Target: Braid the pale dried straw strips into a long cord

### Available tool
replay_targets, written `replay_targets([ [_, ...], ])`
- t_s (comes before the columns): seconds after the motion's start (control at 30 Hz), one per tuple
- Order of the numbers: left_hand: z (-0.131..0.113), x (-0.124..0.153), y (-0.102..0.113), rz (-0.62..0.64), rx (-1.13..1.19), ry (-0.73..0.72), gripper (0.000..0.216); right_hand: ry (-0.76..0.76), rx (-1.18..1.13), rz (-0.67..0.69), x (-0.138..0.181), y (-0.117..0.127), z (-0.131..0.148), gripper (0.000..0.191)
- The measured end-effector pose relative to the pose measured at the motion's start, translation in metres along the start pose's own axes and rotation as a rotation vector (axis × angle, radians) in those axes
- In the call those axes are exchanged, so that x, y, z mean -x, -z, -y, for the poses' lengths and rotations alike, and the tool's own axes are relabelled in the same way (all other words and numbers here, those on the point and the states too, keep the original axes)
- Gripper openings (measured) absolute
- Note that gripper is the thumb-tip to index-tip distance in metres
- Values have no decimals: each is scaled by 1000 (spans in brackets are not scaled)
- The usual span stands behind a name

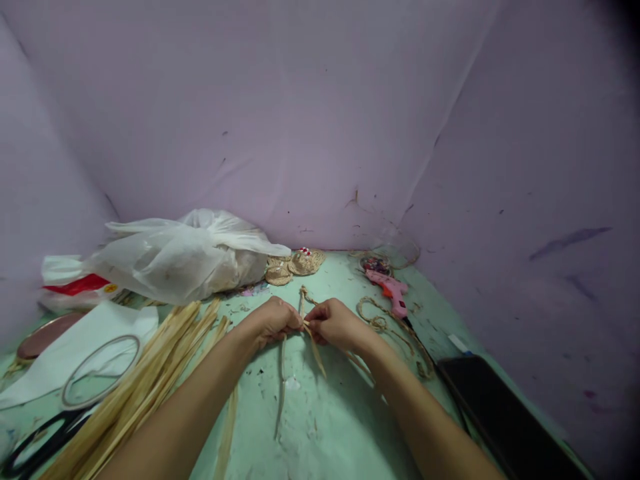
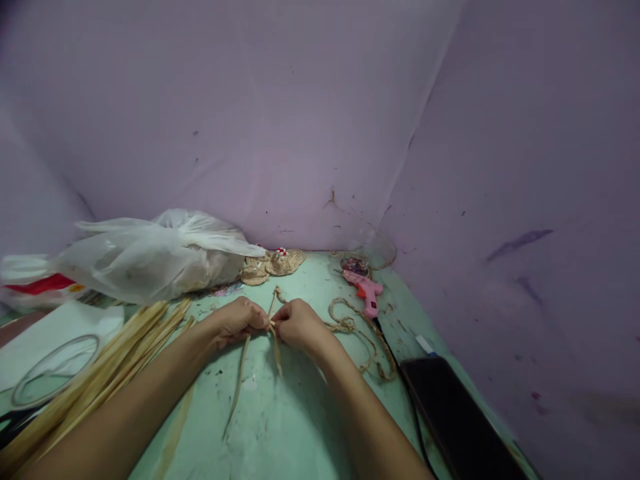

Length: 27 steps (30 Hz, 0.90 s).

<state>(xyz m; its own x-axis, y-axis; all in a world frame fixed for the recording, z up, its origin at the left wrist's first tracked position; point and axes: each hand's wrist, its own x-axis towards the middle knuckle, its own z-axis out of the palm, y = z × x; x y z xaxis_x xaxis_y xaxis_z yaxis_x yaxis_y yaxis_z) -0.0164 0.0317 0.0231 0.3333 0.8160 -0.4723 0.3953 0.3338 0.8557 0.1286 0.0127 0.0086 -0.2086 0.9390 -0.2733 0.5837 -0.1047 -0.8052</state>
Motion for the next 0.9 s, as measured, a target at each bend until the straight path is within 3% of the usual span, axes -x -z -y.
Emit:
replay_targets([
  [0.1,0,-1,0,22,-15,2,6,-54,-6,-29,-4,-3,-1,22],
  [0.23,3,-4,2,34,-47,-8,8,-5,45,-99,-9,-7,-4,16],
  [0.57,5,-4,6,65,-80,-30,9,-55,-174,-128,-8,-12,-6,16],
  [0.67,2,-2,1,41,-70,-25,5,-92,-9,-165,-4,-6,0,16],
  [0.77,-1,-1,-5,-58,-91,3,7,-123,200,-241,6,-2,12,16],
  [0.9,-4,0,-11,-112,-20,70,16,-71,448,-294,25,-15,32,17],
])
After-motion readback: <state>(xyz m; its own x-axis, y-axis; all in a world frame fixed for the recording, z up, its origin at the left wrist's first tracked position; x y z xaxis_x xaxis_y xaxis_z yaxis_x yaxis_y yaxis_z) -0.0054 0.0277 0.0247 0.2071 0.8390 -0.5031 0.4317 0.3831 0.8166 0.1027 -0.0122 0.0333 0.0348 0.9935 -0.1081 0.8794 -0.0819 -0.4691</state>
